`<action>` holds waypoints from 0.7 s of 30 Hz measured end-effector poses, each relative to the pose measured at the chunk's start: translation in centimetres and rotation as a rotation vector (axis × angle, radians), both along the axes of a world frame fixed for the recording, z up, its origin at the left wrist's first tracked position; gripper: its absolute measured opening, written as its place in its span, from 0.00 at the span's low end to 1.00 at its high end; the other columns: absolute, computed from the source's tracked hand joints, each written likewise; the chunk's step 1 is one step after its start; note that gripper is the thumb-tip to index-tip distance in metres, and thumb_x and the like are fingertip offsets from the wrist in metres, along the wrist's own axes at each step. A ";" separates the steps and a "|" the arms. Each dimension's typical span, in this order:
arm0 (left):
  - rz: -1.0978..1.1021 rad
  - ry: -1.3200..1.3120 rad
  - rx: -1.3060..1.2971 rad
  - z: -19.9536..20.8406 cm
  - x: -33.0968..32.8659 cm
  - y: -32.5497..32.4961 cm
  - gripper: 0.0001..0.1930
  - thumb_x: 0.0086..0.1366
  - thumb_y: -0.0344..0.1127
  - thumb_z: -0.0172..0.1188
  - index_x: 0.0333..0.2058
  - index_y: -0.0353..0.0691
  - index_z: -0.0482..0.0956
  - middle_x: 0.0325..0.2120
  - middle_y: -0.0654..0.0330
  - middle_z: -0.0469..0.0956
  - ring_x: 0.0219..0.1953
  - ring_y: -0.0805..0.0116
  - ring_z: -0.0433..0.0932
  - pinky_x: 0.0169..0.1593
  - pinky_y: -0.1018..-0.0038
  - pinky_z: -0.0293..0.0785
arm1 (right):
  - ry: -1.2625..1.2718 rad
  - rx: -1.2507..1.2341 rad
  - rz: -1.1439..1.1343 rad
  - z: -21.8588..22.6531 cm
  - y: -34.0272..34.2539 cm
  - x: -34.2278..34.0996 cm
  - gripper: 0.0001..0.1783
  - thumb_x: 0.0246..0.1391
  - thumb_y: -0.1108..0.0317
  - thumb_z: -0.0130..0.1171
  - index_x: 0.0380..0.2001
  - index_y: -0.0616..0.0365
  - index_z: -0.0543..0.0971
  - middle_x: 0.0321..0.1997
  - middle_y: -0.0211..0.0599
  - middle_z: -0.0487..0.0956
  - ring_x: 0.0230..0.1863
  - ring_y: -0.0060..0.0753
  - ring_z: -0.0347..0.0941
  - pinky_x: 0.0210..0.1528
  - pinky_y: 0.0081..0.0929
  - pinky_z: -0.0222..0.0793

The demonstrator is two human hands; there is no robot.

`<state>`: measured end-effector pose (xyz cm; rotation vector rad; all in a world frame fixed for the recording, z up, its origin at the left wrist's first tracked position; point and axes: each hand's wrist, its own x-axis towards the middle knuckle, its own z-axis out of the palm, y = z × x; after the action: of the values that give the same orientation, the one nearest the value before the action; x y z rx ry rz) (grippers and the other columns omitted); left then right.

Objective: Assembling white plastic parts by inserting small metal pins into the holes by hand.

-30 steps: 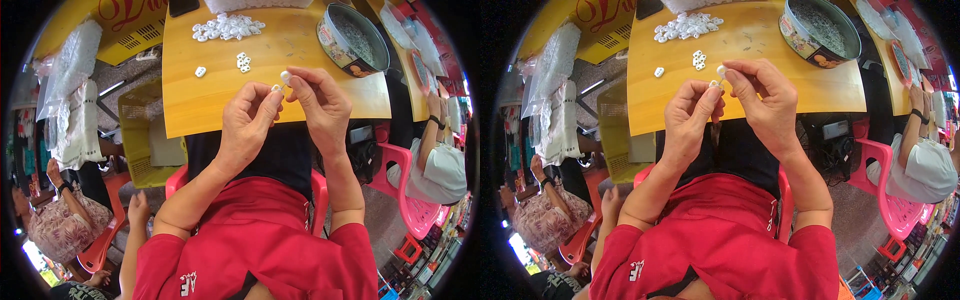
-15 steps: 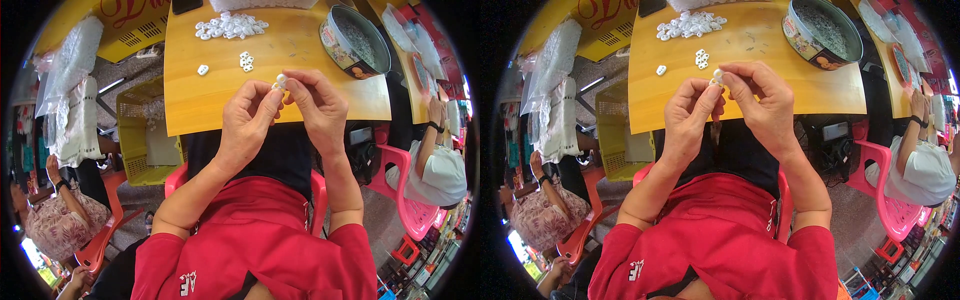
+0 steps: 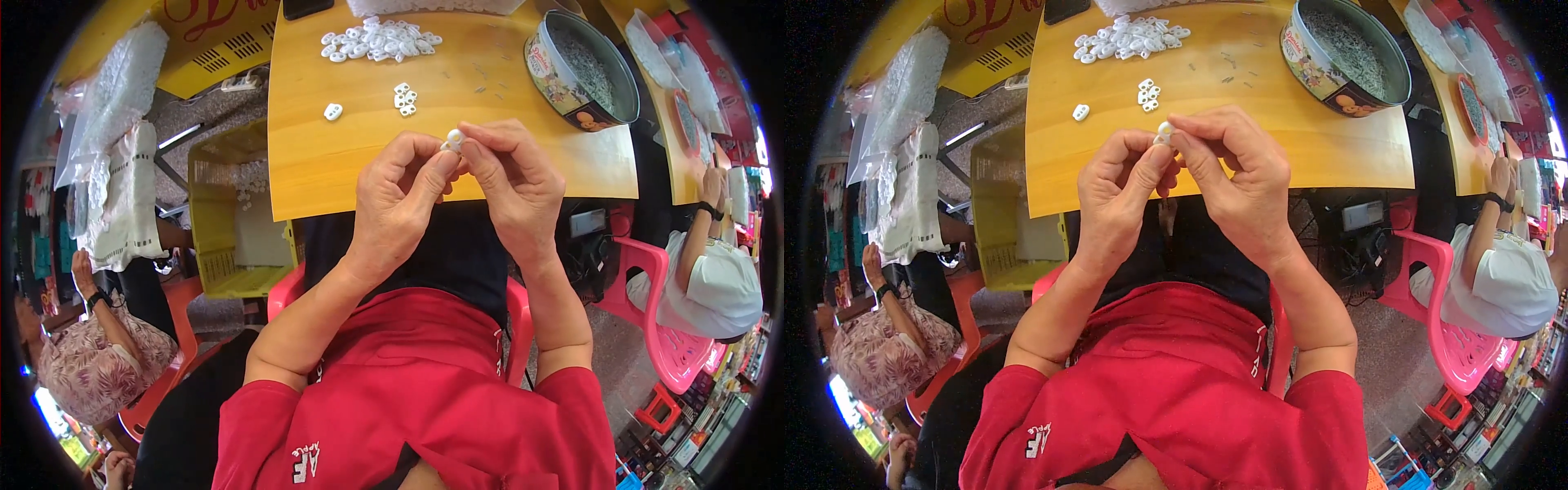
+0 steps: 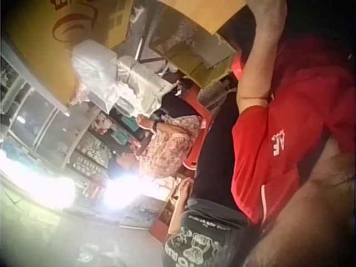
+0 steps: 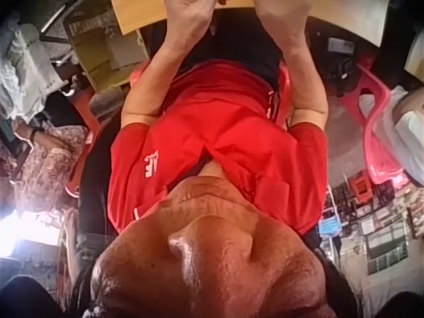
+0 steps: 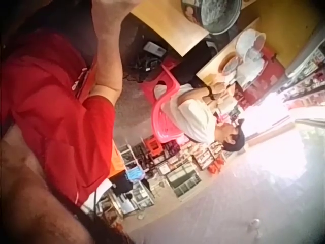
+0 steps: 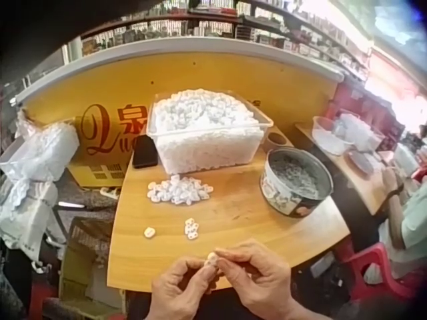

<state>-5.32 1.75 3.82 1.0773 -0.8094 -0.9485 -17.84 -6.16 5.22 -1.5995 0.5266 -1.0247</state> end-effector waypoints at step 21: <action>-0.256 0.044 -0.142 -1.4 2.4 -0.8 0.06 0.67 0.31 0.62 0.34 0.36 0.75 0.26 0.67 0.75 0.29 0.80 0.72 0.32 0.81 0.70 | -0.137 0.214 0.037 0.8 1.7 -0.2 0.08 0.61 0.77 0.58 0.43 0.67 0.79 0.42 0.36 0.77 0.37 0.20 0.72 0.39 0.16 0.68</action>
<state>-2.91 0.99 2.40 0.8400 -0.9798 -1.1076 -18.07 -4.42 6.05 -1.3357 0.4944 -1.0072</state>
